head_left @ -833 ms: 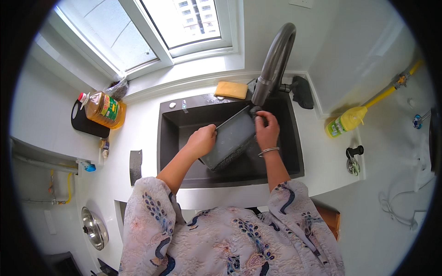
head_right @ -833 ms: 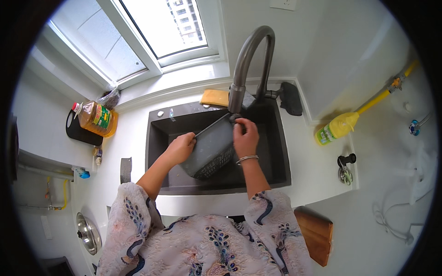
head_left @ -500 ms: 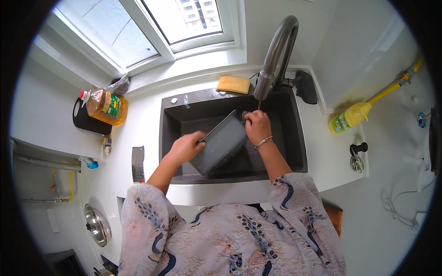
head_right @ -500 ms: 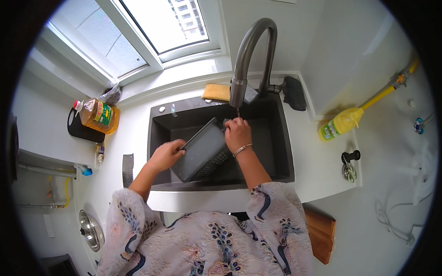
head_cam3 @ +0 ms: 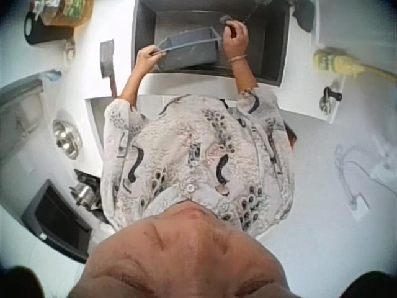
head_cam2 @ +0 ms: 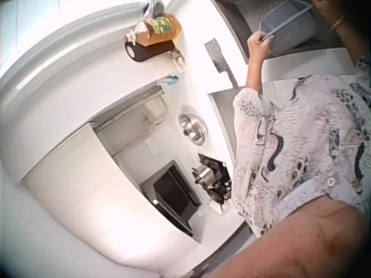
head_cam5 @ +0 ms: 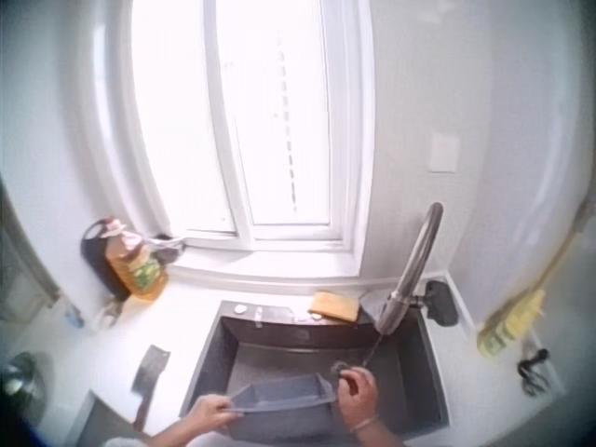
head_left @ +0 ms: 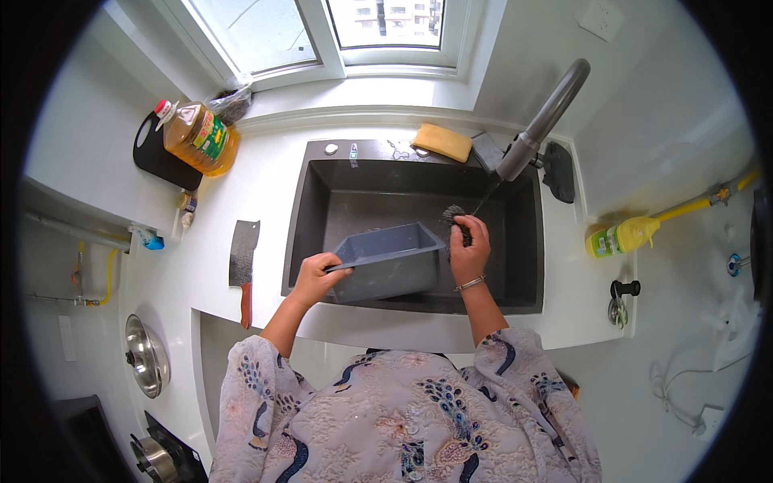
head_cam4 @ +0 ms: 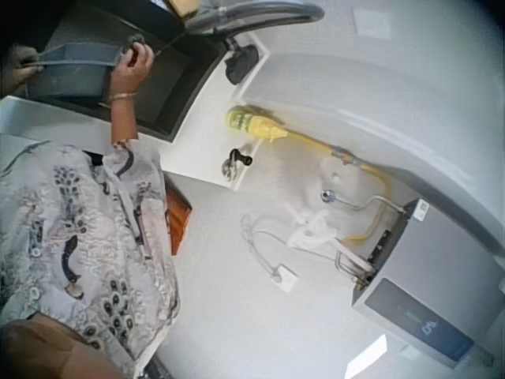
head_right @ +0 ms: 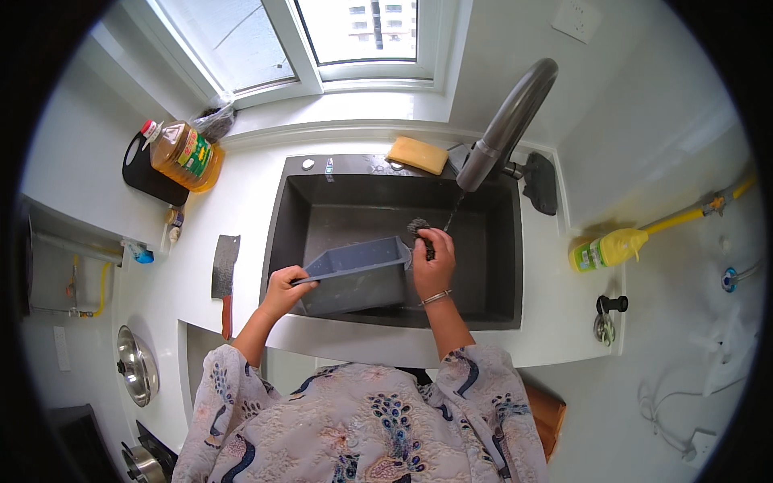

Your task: The person washes a gray plastic colander in a kitchen sink using a steel wool scrubber and dish soap. They scrub the colander thoroughly, rinse it under running water, and then clean the sink basin with the scrubber and a cloth.

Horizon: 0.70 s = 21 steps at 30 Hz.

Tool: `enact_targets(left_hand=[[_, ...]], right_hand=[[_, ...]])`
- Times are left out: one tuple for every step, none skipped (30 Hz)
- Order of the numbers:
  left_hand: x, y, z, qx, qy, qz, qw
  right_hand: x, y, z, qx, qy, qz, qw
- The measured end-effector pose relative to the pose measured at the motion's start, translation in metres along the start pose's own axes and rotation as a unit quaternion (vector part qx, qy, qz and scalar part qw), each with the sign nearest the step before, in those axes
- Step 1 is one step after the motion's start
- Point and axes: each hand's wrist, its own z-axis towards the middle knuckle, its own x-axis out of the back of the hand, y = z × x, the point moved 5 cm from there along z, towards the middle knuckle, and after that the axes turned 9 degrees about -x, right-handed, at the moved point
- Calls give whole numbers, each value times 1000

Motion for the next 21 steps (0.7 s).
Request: enact_targets(left_hand=[[-6, -1, 3, -39, 25, -6, 999], [-9, 6, 9, -23, 41, -33, 998], [-11, 12, 18, -8, 55, -60, 997], [-12, 17, 27, 6, 68, -87, 994], [-13, 23, 40, -15, 86, -99, 991], [-16, 25, 50, -8, 88, -120, 989], [-19, 27, 59, -2, 88, -141, 986], [-22, 28, 67, 6, 88, -160, 983], [-25, 30, 72, 3, 93, -146, 985], [-26, 31, 79, -18, 116, -152, 981], [-28, 28, 86, -36, 140, -157, 977], [-27, 28, 88, -52, 162, -159, 973], [-27, 29, 91, -5, 155, -186, 970], [-26, 29, 92, -16, 155, -180, 971], [-24, 28, 90, -26, 156, -174, 972], [-22, 26, 89, -36, 157, -167, 973], [-19, 19, 84, -29, 159, -162, 973], [-19, 17, 81, -23, 163, -161, 973], [-22, 18, 80, -17, 166, -162, 973], [-25, 20, 80, -12, 171, -163, 972], [-28, 24, 80, -20, 182, -164, 969]], right_hand=[[4, 1, -2, -8, 26, 14, 1000], [8, -5, -3, 13, 35, 13, 999], [13, -13, -4, 34, 47, 13, 998], [17, -19, -3, 56, 59, 12, 997], [18, -22, -1, 67, 50, 7, 996], [13, -20, 2, 70, 25, -20, 997], [4, -14, 7, 73, 1, -48, 996], [-5, -11, 12, 72, -24, -74, 994], [-12, -17, 17, 93, 12, -104, 990], [-24, -25, 18, 107, -12, -113, 988], [-38, -39, 14, 121, -38, -121, 985], [-50, -66, 1, 160, -69, -101, 979], [-60, -78, -13, 191, -104, -75, 973], [-67, -86, -22, 197, -104, -48, 974], [-65, -83, -16, 193, -111, -53, 973], [-60, -78, -6, 189, -118, -57, 973], [-53, -61, 13, 160, -101, -81, 979], [-45, -36, 36, 130, -84, -107, 982], [-36, -10, 56, 102, -30, -119, 987], [-29, -7, 68, 76, 24, -130, 988], [-34, -9, 63, 101, 5, -135, 986]])
